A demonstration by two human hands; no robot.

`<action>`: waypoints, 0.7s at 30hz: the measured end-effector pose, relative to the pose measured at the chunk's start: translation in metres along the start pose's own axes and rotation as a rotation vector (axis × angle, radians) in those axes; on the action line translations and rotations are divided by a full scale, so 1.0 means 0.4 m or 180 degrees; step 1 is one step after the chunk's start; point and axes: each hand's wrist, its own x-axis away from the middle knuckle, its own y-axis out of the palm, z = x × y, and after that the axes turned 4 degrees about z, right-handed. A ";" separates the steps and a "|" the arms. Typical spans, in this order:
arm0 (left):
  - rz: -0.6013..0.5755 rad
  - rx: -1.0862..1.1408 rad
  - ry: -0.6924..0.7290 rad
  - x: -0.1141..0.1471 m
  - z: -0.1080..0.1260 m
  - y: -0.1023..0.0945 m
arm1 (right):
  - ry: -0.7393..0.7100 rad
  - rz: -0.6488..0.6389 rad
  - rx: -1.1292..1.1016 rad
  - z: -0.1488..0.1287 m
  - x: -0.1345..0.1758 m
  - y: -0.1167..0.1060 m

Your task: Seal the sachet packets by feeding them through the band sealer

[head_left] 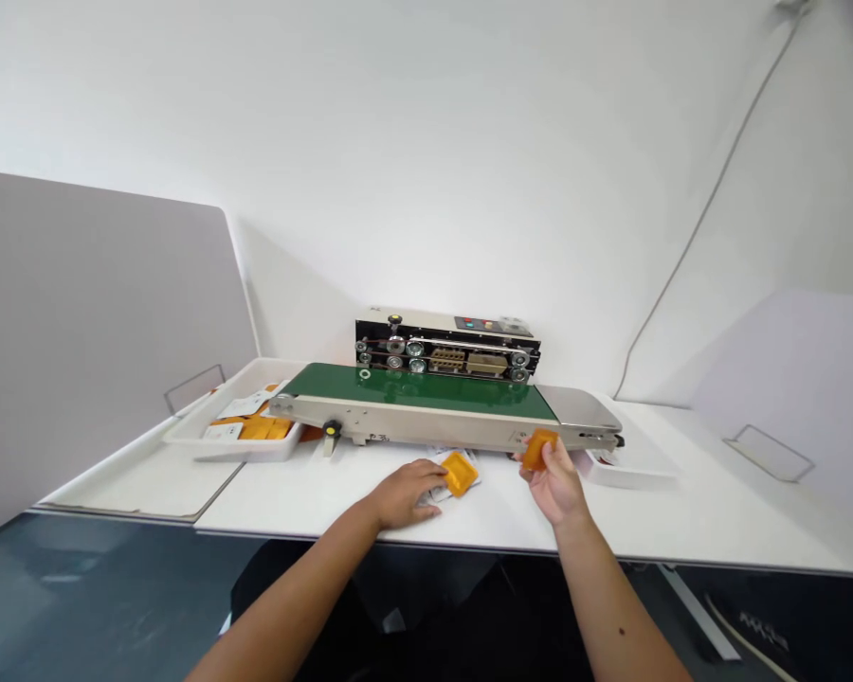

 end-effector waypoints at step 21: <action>0.0125 0.0237 -0.0103 0.014 -0.015 0.000 | 0.0091 0.1843 0.1879 -0.148 -0.527 0.022</action>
